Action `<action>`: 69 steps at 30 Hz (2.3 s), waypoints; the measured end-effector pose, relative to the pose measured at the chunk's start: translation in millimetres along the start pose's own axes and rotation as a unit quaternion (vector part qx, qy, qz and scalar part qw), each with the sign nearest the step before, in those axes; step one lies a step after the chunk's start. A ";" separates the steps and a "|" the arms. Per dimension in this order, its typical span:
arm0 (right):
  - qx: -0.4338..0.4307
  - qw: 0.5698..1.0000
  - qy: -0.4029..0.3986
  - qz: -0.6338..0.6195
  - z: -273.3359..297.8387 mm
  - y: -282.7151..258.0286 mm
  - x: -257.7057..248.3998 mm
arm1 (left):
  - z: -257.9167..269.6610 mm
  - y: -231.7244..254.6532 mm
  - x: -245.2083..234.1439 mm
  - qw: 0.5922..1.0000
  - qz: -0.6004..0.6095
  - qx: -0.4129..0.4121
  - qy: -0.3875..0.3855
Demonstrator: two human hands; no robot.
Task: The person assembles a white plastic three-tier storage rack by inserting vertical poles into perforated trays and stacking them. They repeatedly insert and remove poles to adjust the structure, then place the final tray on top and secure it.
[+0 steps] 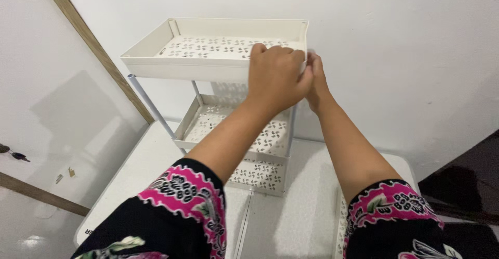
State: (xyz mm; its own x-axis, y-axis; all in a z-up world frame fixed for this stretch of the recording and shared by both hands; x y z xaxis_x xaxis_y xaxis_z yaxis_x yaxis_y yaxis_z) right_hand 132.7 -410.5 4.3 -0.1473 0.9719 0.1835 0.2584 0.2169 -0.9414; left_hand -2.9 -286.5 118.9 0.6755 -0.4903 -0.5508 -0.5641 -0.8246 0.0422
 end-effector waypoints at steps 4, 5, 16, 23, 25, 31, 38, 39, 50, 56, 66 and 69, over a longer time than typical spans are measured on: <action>-0.056 0.997 0.021 -0.056 -3.9 8.5 -12.4 | 17.3 -18.6 -21.5 0.993 0.061 0.090 0.049; -0.094 0.995 0.024 0.012 1.6 7.6 -16.0 | 19.2 -22.6 -31.7 0.990 0.077 0.108 0.041; -0.105 0.992 -0.071 -0.011 70.9 1.1 37.6 | -11.6 -15.5 -81.5 0.962 -0.138 -0.094 -0.215; -0.046 0.984 -0.163 -0.063 140.9 -4.9 98.2 | 18.2 -9.6 -73.0 0.946 -0.139 -0.131 -0.261; -0.018 0.983 -0.164 -0.082 150.0 -8.6 108.3 | 28.7 -11.3 -81.5 0.953 -0.127 -0.084 -0.263; -0.011 0.985 -0.124 -0.120 156.4 -1.8 125.9 | 48.6 -24.4 -82.9 0.968 -0.150 -0.007 -0.200; -0.066 0.990 -0.068 -0.101 167.0 0.0 146.0 | 53.6 -32.4 -75.0 0.986 -0.150 0.022 -0.066; -0.071 0.992 -0.057 -0.092 167.5 -1.6 148.0 | 53.8 -33.2 -74.1 0.987 -0.144 0.014 -0.064; -0.117 0.992 -0.015 -0.034 170.0 5.3 156.3 | 40.5 -45.1 -94.0 0.996 -0.084 0.013 0.021; -0.092 0.993 -0.052 -0.050 168.1 5.5 149.1 | 40.6 -38.3 -105.2 0.994 -0.096 0.034 -0.032; -0.089 0.991 -0.097 0.013 207.7 15.9 160.1 | 82.5 -33.6 -124.5 0.970 -0.152 -0.176 -0.077; -0.048 0.990 -0.124 0.038 214.4 22.2 175.0 | 85.3 -49.9 -127.8 0.987 -0.096 -0.119 -0.039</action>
State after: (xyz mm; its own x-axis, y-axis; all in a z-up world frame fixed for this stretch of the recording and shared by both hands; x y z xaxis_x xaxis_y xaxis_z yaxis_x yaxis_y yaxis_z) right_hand -92.0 -255.2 -45.2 -0.3512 0.9359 0.0259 0.3649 0.1622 -0.9168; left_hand -101.6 -158.6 116.0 0.7149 -0.3027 -0.6302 -0.2954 -0.9478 0.1202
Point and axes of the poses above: each hand's wrist, its own z-axis away from the middle knuckle, its own x-axis out of the palm, y = z × x, the point moved 3 cm from there along -z, towards the middle knuckle, and after that the axes turned 1 degree about y, right-handed, at the moved point
